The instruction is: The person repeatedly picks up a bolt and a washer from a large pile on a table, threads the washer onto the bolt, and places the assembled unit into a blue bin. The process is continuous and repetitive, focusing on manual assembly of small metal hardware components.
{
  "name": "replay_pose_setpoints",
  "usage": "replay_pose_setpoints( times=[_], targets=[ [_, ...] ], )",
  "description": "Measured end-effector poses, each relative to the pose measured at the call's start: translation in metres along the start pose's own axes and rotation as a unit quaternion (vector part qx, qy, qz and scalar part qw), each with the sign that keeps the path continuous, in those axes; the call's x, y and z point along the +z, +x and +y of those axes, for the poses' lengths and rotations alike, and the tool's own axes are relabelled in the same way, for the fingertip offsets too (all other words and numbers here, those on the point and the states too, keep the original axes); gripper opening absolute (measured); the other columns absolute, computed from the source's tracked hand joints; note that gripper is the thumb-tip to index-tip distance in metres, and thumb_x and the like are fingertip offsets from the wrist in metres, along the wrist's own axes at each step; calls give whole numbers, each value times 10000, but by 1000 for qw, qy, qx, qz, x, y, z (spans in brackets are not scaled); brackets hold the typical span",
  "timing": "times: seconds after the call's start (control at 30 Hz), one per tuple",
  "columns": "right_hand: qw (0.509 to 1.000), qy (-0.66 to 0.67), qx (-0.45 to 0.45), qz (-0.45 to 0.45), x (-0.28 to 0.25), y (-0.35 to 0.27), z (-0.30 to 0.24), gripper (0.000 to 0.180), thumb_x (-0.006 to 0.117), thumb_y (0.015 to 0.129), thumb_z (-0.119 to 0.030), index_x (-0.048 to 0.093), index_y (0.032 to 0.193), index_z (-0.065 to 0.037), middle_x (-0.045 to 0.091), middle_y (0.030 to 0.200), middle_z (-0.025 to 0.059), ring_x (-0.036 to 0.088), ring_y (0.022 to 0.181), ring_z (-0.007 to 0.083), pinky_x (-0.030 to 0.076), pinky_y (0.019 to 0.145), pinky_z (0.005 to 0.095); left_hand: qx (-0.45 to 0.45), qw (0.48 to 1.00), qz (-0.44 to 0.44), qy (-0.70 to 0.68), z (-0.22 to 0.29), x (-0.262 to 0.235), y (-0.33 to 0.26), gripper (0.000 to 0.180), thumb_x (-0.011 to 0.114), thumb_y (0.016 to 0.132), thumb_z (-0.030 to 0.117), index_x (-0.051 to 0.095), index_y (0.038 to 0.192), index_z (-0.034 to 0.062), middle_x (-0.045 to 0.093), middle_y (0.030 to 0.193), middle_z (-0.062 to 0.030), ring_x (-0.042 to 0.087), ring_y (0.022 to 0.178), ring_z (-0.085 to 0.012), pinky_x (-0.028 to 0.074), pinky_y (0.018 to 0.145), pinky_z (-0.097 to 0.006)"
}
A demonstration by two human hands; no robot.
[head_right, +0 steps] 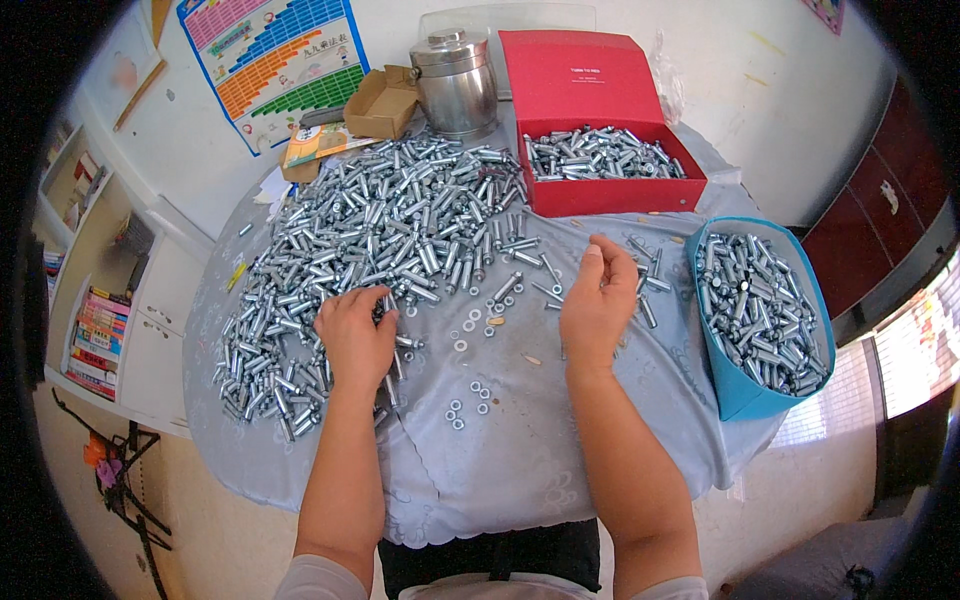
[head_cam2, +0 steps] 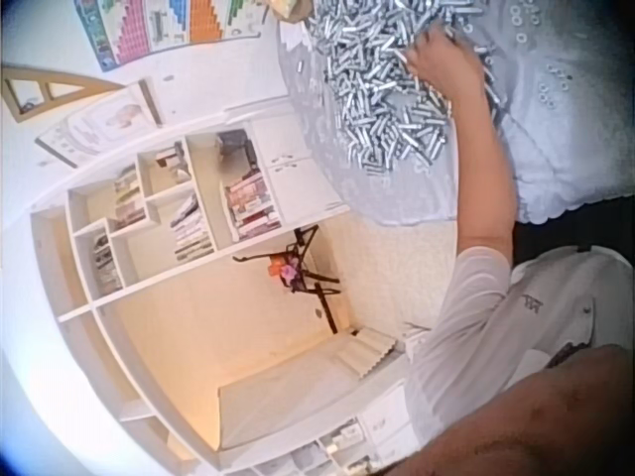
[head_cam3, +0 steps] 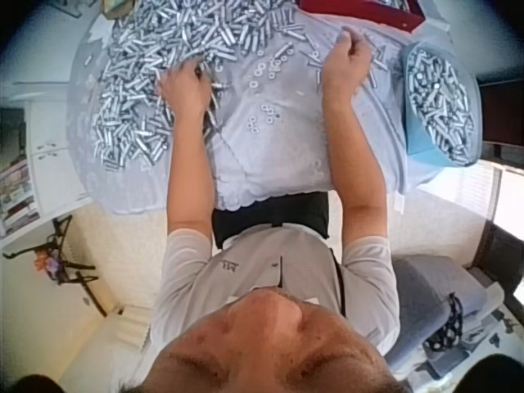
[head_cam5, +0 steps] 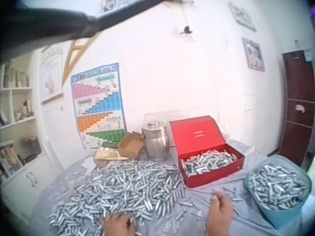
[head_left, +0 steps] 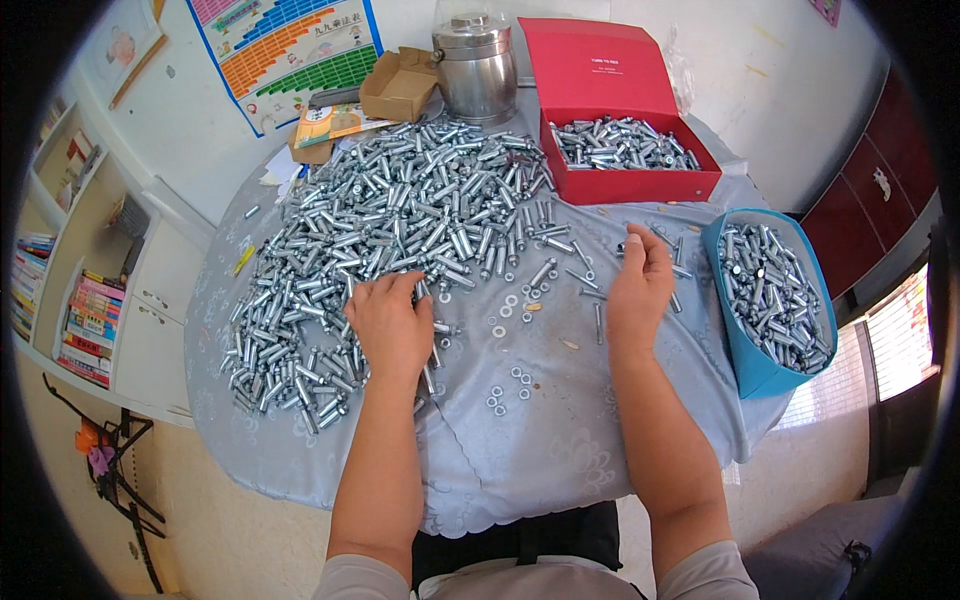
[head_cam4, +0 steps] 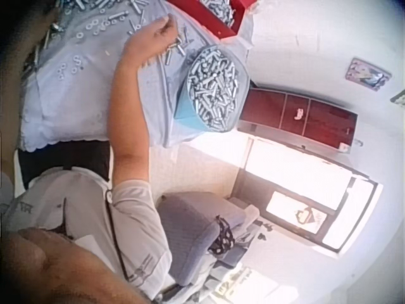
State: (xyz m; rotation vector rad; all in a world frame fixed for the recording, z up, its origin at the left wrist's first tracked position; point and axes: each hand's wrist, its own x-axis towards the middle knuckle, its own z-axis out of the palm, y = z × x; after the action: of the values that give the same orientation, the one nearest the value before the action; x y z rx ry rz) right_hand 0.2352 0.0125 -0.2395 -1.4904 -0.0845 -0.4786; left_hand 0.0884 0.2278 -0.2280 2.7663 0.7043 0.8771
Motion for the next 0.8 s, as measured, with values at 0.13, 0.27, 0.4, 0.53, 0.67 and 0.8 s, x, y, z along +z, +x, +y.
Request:
replay_pose_setpoints(
  times=[0.13,0.27,0.4,0.53,0.67,0.8],
  targets=[
    [999,3,19,-25,3,-5,-6,202,542,950,-135,630,1062,9,591,1004,56,543,843,103,449,751,244,-2,999,-34,-14,-1,1,1,281,695,750,145,709,1030,137,663,970,-81,532,1007,-289,319,967,-449],
    [996,-38,-13,-77,4,-14,-12,182,546,952,-145,648,1023,-12,602,958,46,530,794,89,441,711,242,3,994,13,-112,6,0,0,278,710,740,102,702,1018,114,654,921,-68,551,955,-245,389,900,-396],
    [954,27,127,-270,8,-24,-37,219,533,966,-193,661,965,-16,612,800,25,517,696,88,428,656,251,-107,869,-26,-483,7,7,-1,217,711,799,38,678,1014,44,659,875,-20,591,799,-115,477,732,-269],
    [874,-22,147,-463,9,-32,-34,417,480,999,-360,667,875,-8,582,702,26,518,646,108,424,608,274,-154,727,-136,-656,32,-7,-4,184,687,845,35,666,1027,14,676,848,-31,590,707,-96,482,676,-241],
    [862,-27,104,-496,10,-39,-31,450,467,1004,-375,629,804,-6,564,680,31,500,641,111,423,606,281,-149,750,-162,-624,36,-4,-9,197,689,860,74,679,1043,3,681,830,-32,585,694,-89,473,646,-226],
    [868,-39,151,-472,10,-37,-33,439,469,1003,-359,610,793,0,542,669,20,487,634,109,413,594,275,-134,766,-168,-606,31,0,-9,209,680,878,103,688,1056,-5,694,843,-50,587,687,-90,472,642,-219]
  ],
)
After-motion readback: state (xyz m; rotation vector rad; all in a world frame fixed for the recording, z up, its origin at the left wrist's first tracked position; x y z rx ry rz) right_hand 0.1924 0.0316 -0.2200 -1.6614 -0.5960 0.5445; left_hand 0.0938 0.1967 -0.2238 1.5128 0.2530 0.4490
